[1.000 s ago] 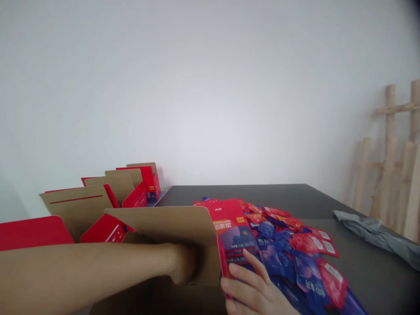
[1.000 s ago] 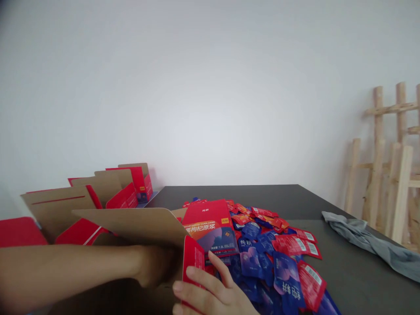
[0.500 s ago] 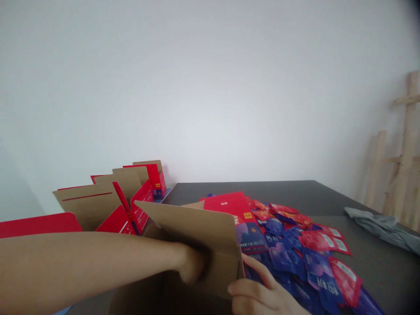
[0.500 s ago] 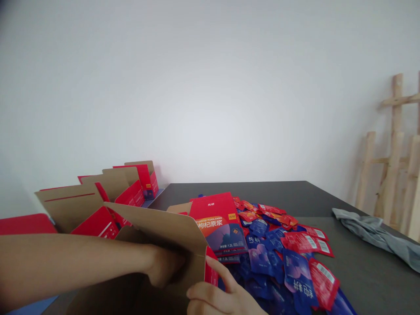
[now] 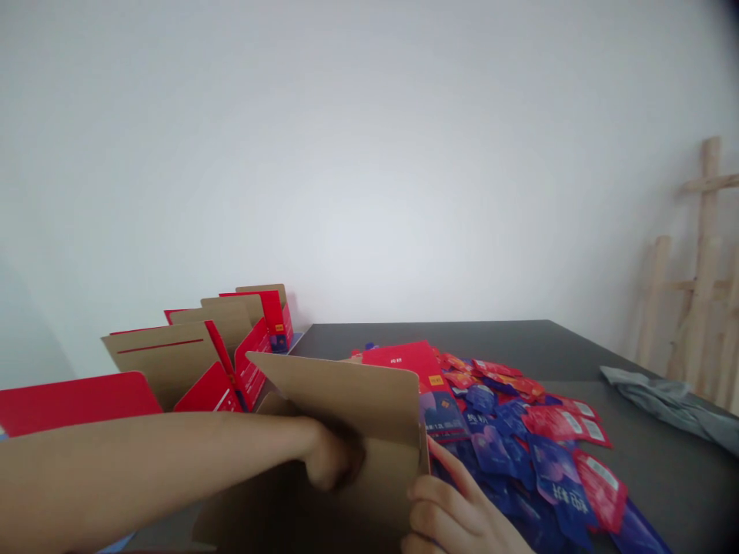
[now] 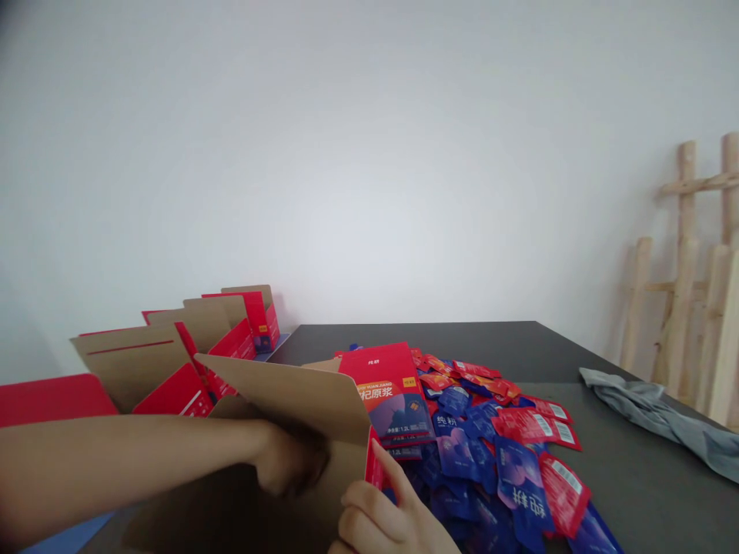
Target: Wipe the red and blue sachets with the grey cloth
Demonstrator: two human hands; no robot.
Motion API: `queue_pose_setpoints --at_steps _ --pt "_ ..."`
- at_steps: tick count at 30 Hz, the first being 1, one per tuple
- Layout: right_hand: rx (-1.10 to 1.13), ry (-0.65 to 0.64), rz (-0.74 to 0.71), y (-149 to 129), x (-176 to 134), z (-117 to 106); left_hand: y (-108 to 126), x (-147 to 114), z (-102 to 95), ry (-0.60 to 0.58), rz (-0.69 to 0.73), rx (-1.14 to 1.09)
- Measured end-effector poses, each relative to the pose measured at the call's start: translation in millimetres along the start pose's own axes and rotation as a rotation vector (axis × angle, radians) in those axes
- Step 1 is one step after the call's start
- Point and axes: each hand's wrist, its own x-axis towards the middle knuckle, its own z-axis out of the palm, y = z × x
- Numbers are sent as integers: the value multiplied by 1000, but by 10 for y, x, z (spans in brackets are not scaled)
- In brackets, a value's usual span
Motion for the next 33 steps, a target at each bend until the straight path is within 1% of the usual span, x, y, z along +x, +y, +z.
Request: queue_pose_setpoints --at_steps 3,4,6,7,9,10,12,14,16,18,20,22,25,27,29,30,31,32,33 --pt "3 -11 31 -21 34 13 -22 -110 -320 -189 -20 -133" --pt "20 -14 57 -8 63 -12 -14 -190 -455 -220 -27 -166" --pt "78 -24 139 50 134 -84 36 -426 -771 -235 -32 -252" --pt "116 -23 181 94 170 -121 80 -581 -946 -223 -27 -300" --pt "195 12 225 209 236 -171 203 -945 -1306 -206 -8 -526" --pt "225 32 228 275 264 -181 278 -1141 -1479 -165 1 -582" --pt "250 59 225 413 314 -174 447 -1522 -1773 -39 -3 -619" --pt "253 37 249 539 362 -146 629 -1826 -1965 74 -43 -588" --pt "266 9 280 645 410 -109 809 -1991 -2038 136 -102 -510" --pt "277 -3 297 737 461 -65 961 -1993 -2013 152 -166 -405" --pt "254 -11 287 821 509 -9 1060 -1864 -1940 173 -240 -281" --pt "221 -14 265 899 543 62 1095 -1676 -1872 235 -302 -139" --pt "260 10 274 1000 530 205 1042 -1444 -1830 368 -312 17" --pt "339 73 328 1059 462 331 962 -1369 -1845 440 -300 52" --pt "398 202 450 1118 355 483 862 -1341 -1887 508 -294 72" --pt "405 279 537 1150 295 567 804 -1333 -1917 542 -290 79" --pt "391 325 629 1180 235 652 740 -1325 -1951 576 -291 89" --pt "363 309 702 1209 178 735 668 -1313 -1988 609 -298 109" --pt "328 251 751 1232 127 813 587 -1295 -2026 639 -311 152"
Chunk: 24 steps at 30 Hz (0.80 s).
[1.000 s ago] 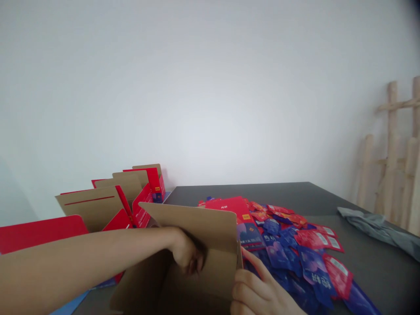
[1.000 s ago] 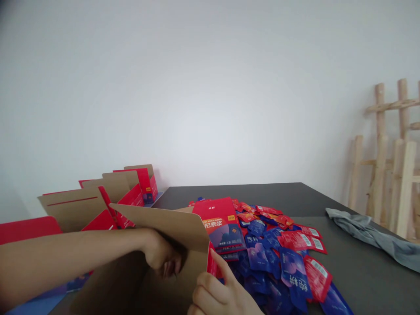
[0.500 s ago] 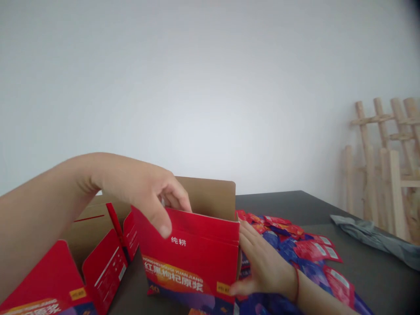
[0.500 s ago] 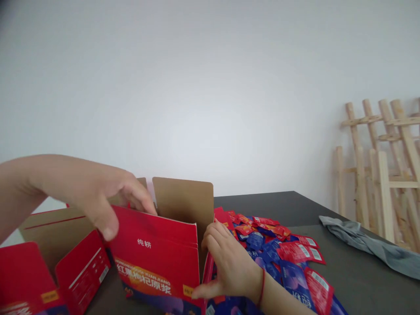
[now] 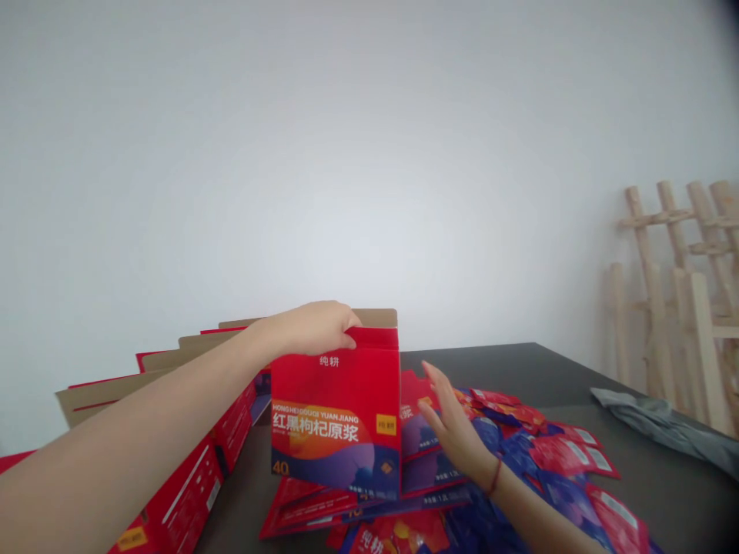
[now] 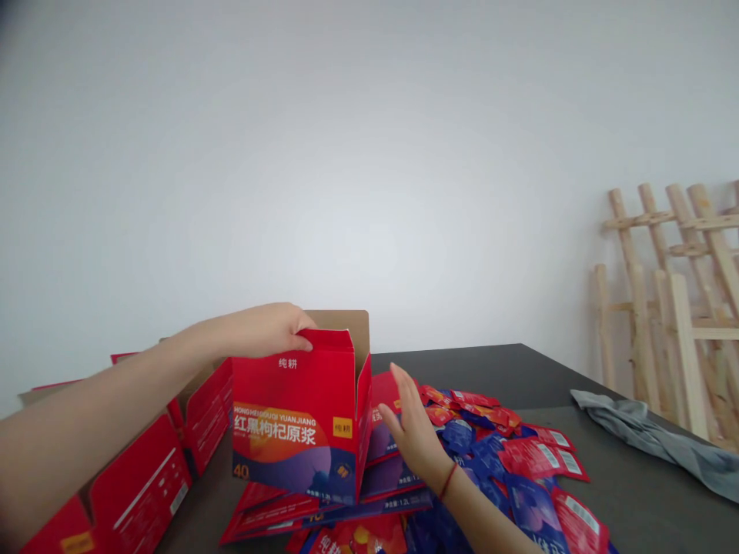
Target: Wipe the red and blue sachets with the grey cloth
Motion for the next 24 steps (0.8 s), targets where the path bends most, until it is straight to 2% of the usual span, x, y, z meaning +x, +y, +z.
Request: queue_pose_setpoints --at_steps 5,7,9,13,19,24 --pt "-312 -419 122 165 -143 168 -477 350 105 168 -32 303" --pt "-371 -536 166 134 -188 189 -701 496 214 211 -60 345" --pt "-390 -600 180 83 -214 197 -914 634 359 239 -82 375" --pt "-391 -614 179 12 -243 218 -1261 886 702 245 -128 391" --pt "-425 -526 185 14 -346 277 -1674 1253 1191 195 -217 371" --pt "-450 -565 133 81 -420 304 -1955 1522 1452 187 -275 342"
